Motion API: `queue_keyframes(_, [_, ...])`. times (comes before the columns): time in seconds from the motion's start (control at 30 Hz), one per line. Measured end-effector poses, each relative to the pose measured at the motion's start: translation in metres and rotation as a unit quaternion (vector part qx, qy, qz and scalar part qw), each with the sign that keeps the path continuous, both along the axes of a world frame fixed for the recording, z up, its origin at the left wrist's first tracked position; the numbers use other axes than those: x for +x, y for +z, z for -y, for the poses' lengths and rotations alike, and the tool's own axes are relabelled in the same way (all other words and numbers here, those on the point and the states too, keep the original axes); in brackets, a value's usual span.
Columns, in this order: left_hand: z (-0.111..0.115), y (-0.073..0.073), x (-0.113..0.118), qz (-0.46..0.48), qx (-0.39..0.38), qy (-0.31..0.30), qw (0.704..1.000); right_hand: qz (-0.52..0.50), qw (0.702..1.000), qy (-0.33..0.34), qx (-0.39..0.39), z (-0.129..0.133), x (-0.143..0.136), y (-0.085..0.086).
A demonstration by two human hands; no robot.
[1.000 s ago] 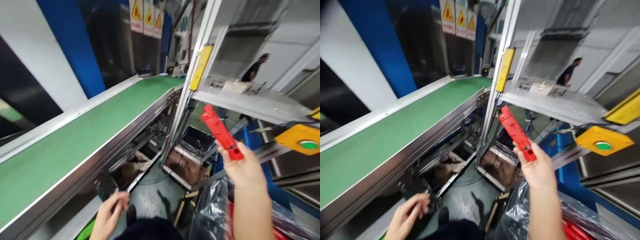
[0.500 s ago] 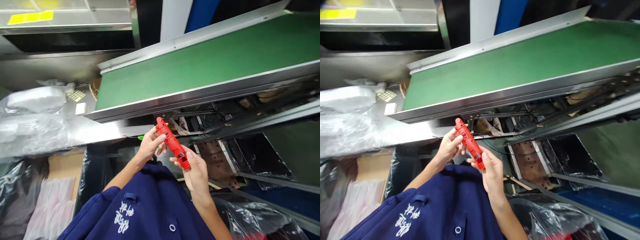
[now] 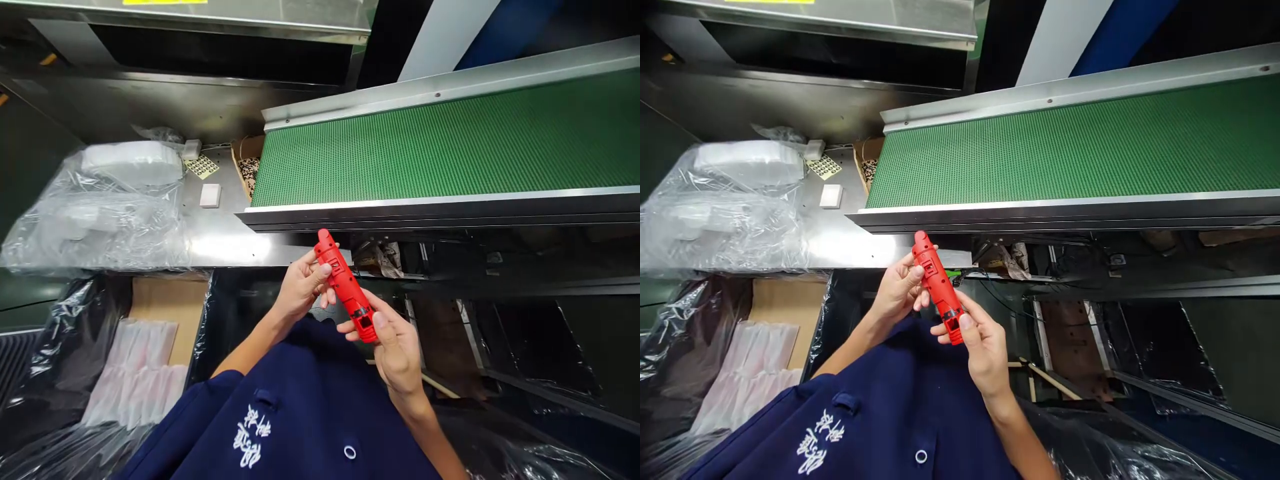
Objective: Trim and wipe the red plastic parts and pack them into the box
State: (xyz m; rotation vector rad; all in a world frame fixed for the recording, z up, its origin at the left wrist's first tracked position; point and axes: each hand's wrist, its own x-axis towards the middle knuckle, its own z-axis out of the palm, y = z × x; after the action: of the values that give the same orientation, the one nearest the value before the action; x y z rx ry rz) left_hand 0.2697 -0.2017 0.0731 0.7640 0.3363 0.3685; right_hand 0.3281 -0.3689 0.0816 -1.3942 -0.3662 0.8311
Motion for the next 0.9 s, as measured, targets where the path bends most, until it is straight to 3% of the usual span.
queue_keyframes(0.4, [-0.014,0.006,-0.025,-0.040,-0.023,0.033,0.998,0.029,0.999,0.027,0.028,-0.016,-0.033,0.009])
queue_keyframes(0.6, [-0.013,0.007,-0.027,-0.047,-0.017,0.035,0.998,0.093,0.995,0.040,-0.025,-0.014,-0.034,0.015])
queue_keyframes(0.9, [-0.006,0.010,-0.028,-0.014,-0.003,0.040,0.999,0.120,0.991,0.061,-0.026,-0.006,-0.031,0.014])
